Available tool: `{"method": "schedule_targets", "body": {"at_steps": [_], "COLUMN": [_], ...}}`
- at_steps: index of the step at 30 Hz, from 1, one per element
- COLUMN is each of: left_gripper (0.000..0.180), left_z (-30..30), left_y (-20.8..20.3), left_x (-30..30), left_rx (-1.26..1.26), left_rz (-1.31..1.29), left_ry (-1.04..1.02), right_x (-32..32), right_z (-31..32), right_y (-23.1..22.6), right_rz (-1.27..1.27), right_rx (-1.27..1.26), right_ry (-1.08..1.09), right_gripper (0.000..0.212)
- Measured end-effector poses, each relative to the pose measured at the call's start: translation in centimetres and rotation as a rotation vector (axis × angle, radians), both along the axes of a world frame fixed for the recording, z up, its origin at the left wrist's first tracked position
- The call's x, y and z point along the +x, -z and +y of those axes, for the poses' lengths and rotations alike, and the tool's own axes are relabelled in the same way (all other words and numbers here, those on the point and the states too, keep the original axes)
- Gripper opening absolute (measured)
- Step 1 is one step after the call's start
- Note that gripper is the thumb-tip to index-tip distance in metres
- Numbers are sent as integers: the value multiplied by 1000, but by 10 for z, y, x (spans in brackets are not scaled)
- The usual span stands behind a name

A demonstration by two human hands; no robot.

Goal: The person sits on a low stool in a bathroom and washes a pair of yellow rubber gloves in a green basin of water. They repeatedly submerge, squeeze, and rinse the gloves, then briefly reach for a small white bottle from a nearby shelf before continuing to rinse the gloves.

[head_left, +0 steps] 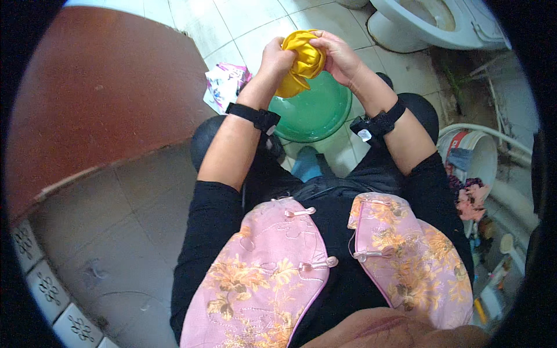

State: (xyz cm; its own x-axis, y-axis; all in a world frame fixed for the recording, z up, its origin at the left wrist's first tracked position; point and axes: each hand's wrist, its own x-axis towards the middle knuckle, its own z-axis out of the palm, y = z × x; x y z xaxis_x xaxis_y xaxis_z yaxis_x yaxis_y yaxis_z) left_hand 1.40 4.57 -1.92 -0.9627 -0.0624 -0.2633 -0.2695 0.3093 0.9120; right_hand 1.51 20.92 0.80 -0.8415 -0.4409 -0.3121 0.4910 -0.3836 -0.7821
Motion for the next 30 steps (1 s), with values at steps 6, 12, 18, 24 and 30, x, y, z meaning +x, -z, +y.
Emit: {"method": "schedule_targets", "body": {"at_steps": [6,12,18,24,30], "left_gripper": [31,30,32,28,24], "left_z": [4,13,0,0,0], "left_y": [-11,-26,-36,-35,-23], "left_x": [3,9,18,28,30], "left_rx": [-31,-113,-258,-455,-614], "left_rz": [88,93,105,121,-36], "left_ry": [-38,114,241,242,223], "right_x": [5,4,5,6,11], "right_z": [1,6,2,6,9], "right_y": [-3,13,16,12,9], "right_rz": [238,244,56,97,145], "right_rx": [220,418,518,365,274], "right_ry": [-111,-46,-57,-77,-117], "right_gripper": [51,43,26,29,25]}}
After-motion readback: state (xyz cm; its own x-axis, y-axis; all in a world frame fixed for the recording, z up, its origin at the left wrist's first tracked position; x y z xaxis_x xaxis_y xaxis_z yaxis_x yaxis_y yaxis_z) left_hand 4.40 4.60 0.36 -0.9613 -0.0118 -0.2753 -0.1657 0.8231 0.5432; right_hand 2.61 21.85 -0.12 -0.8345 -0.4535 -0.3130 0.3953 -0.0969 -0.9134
